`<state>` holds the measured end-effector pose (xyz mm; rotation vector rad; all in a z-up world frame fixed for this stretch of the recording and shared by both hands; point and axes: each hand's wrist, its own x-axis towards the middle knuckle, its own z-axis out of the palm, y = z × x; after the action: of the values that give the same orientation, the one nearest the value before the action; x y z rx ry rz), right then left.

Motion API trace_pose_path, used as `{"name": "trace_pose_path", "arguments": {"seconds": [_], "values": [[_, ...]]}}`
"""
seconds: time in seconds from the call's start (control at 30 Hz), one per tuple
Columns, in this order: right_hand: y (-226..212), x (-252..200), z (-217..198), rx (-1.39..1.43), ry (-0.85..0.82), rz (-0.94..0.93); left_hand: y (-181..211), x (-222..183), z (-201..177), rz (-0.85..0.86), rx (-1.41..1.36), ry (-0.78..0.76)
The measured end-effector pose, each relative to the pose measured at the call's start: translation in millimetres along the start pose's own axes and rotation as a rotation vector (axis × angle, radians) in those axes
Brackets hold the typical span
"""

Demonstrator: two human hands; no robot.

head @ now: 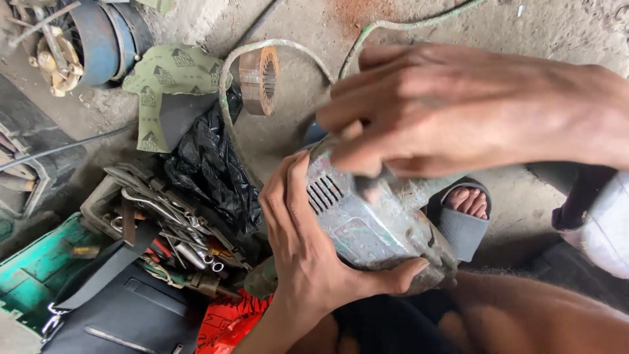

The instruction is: Cleaning a metal motor housing using a wire brush and manual scraping to remove rust and grime.

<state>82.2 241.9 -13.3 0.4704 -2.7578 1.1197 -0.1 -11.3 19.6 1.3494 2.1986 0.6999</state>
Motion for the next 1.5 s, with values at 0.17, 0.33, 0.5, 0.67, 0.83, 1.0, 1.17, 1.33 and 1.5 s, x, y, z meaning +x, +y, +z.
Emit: {"name": "trace_pose_path", "arguments": {"seconds": [0.17,0.33,0.5,0.67,0.83,1.0,1.17,1.33,1.5], "values": [[-2,-15,28,0.207,-0.146,-0.067,-3,-1,3,0.011,0.041,-0.004],[1,4,2,0.115,-0.039,-0.094,-4,-1,3,0.005,0.024,-0.017],[-1,-11,25,0.187,-0.131,-0.067,0,-2,0,0.008,0.033,-0.022],[3,2,3,0.047,-0.079,-0.079,-5,-2,5,0.001,0.045,-0.004],[0,-5,17,0.089,-0.083,-0.046,-4,-1,4,0.007,0.022,0.017],[-2,9,3,0.02,-0.024,-0.023,-4,-1,5,-0.004,0.029,0.044],[-2,2,19,0.143,-0.117,-0.089,-4,3,5,0.013,0.014,0.017],[-2,10,1,0.157,-0.104,-0.009,-7,-1,7,0.005,0.026,0.014],[5,2,16,0.203,-0.151,-0.058,-4,-2,4,-0.018,0.009,0.005]]}}
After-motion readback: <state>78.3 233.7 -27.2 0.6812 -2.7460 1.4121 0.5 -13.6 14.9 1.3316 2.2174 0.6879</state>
